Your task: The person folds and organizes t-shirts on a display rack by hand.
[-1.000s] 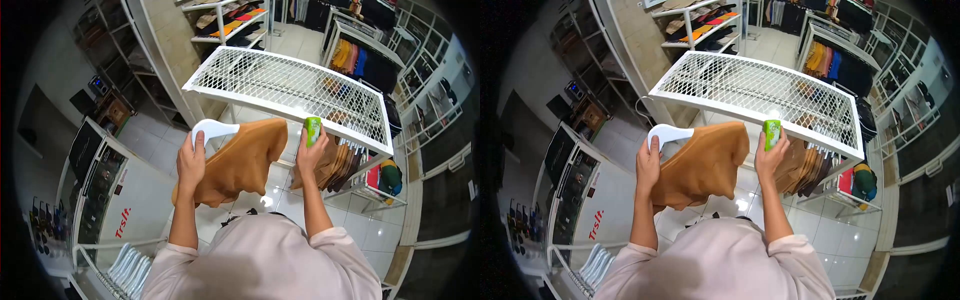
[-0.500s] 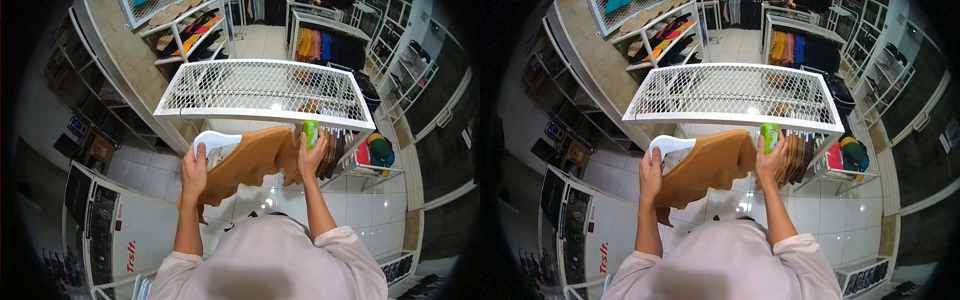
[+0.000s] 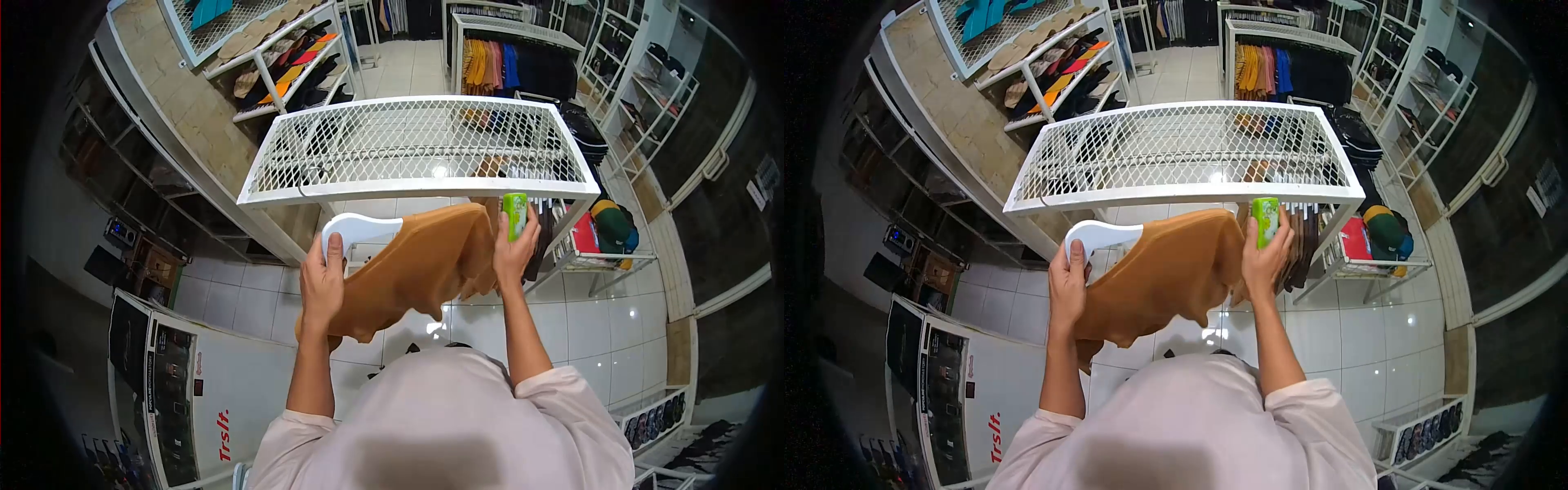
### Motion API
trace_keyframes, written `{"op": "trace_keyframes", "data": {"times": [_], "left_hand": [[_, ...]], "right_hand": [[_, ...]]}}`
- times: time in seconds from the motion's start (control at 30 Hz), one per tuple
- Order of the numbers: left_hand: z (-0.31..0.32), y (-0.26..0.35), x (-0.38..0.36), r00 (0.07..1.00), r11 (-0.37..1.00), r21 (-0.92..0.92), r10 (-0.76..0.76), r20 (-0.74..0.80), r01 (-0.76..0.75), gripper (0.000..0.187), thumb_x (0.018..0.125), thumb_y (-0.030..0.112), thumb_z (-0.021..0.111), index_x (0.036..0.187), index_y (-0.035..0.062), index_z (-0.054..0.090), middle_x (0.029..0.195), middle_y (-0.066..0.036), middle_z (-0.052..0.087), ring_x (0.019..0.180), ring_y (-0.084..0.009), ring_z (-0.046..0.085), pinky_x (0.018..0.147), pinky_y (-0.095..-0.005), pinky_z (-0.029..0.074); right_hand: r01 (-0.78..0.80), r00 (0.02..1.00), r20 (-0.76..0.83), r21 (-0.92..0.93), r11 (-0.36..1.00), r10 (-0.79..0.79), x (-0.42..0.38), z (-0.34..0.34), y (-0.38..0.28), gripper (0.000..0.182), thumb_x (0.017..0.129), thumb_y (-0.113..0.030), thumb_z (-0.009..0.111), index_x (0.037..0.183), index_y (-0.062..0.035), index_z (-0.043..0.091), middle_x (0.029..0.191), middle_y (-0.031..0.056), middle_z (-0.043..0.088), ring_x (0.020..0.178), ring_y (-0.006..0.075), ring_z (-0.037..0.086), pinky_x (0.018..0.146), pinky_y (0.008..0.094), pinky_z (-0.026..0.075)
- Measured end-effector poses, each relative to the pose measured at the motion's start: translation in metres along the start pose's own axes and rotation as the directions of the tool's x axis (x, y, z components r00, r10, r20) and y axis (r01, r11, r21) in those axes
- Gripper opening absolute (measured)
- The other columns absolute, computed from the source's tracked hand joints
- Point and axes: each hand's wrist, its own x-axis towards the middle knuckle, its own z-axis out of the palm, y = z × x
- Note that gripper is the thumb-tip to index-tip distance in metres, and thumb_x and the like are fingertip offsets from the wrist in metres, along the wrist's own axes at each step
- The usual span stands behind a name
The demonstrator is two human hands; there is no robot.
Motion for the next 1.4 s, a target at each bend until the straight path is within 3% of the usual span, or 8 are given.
{"op": "trace_keyframes", "data": {"times": [0.13, 0.2, 0.4, 0.73, 0.93, 1.13, 1.33, 1.4], "left_hand": [[0.014, 0.021, -0.008, 0.991, 0.99, -0.1, 0.109, 0.078, -0.101, 0.037, 0.103, 0.035, 0.064, 0.106, -0.0012, 0.066, 0.075, -0.009, 0.068, 0.069, -0.0155, 0.06, 0.065, -0.0347, 0.049], [0.019, 0.027, -0.009, 0.976, 0.979, -0.089, 0.194, 0.103, -0.185, 0.032, 0.099, 0.029, 0.07, 0.108, -0.0011, 0.069, 0.079, -0.01, 0.071, 0.071, -0.016, 0.064, 0.066, -0.0343, 0.051], [0.008, 0.017, -0.014, 0.975, 0.98, -0.052, 0.195, 0.102, -0.191, 0.022, 0.091, 0.017, 0.077, 0.104, -0.0003, 0.075, 0.081, -0.012, 0.074, 0.07, -0.019, 0.069, 0.067, -0.0337, 0.053], [0.016, 0.016, -0.009, 0.684, 0.66, 0.184, 0.681, 0.261, -0.728, 0.055, 0.062, -0.001, 0.07, 0.115, 0.0096, 0.078, 0.075, -0.009, 0.063, 0.067, -0.0262, 0.059, 0.061, -0.037, 0.048], [0.001, 0.006, -0.016, 0.54, 0.432, 0.357, 0.784, 0.305, -0.828, 0.049, 0.068, 0.005, 0.074, 0.116, 0.0132, 0.079, 0.075, 0.0, 0.06, 0.066, -0.0197, 0.057, 0.059, -0.0341, 0.048], [0.006, 0.009, -0.014, 0.377, 0.219, 0.401, 0.847, 0.374, -0.889, 0.043, 0.075, 0.014, 0.074, 0.118, 0.0143, 0.077, 0.075, 0.004, 0.057, 0.067, -0.0138, 0.055, 0.062, -0.0291, 0.048], [0.001, 0.0, -0.015, 0.294, 0.092, 0.447, 0.865, 0.406, -0.89, 0.042, 0.077, 0.014, 0.069, 0.119, 0.0165, 0.077, 0.077, 0.004, 0.056, 0.068, -0.0126, 0.054, 0.063, -0.0284, 0.047], [0.002, -0.005, -0.013, 0.313, 0.123, 0.447, 0.87, 0.381, -0.886, 0.043, 0.077, 0.014, 0.069, 0.119, 0.0169, 0.077, 0.077, 0.004, 0.056, 0.068, -0.013, 0.053, 0.062, -0.0282, 0.046]], "right_hand": [[0.387, 0.909, 0.1, 0.164, 0.908, -0.405, -0.018, -0.021, -0.071, 0.064, 0.092, -0.029, 0.075, 0.143, 0.0021, 0.05, 0.121, 0.022, 0.055, 0.111, 0.0388, 0.058, 0.096, 0.0478, 0.047], [0.316, 0.884, 0.27, 0.256, 0.913, -0.382, -0.029, -0.019, -0.084, 0.068, 0.091, -0.033, 0.076, 0.145, -0.001, 0.05, 0.12, 0.0214, 0.055, 0.111, 0.0395, 0.057, 0.094, 0.0482, 0.048], [0.037, 0.996, 0.086, -0.136, 0.99, -0.025, 0.005, 0.002, 0.035, 0.062, 0.097, -0.036, 0.071, 0.145, -0.0023, 0.05, 0.116, 0.0231, 0.057, 0.105, 0.0383, 0.06, 0.09, 0.0471, 0.048], [0.356, 0.84, 0.334, 0.254, 0.899, -0.427, 0.003, -0.039, -0.08, 0.071, 0.09, -0.033, 0.079, 0.15, -0.0091, 0.053, 0.113, 0.0153, 0.058, 0.098, 0.0324, 0.063, 0.084, 0.0422, 0.052], [0.082, 0.984, 0.166, -0.103, 0.991, -0.064, 0.044, -0.028, -0.002, 0.06, 0.095, -0.031, 0.074, 0.145, -0.0037, 0.057, 0.107, 0.0185, 0.062, 0.096, 0.0309, 0.063, 0.086, 0.0398, 0.051], [0.359, 0.795, 0.413, 0.27, 0.894, -0.444, 0.016, -0.053, -0.093, 0.06, 0.088, -0.035, 0.079, 0.14, -0.0099, 0.062, 0.117, 0.0168, 0.066, 0.101, 0.0356, 0.067, 0.089, 0.0446, 0.053], [0.231, 0.947, 0.274, -0.224, 0.947, -0.166, 0.056, -0.033, -0.013, 0.055, 0.089, -0.039, 0.077, 0.135, -0.0119, 0.065, 0.12, 0.0186, 0.066, 0.103, 0.0363, 0.067, 0.088, 0.0431, 0.054], [0.218, 0.959, 0.211, -0.126, 0.968, -0.189, 0.056, -0.041, -0.019, 0.055, 0.089, -0.04, 0.078, 0.134, -0.0116, 0.066, 0.118, 0.0178, 0.066, 0.102, 0.0361, 0.068, 0.088, 0.0429, 0.055]]}}
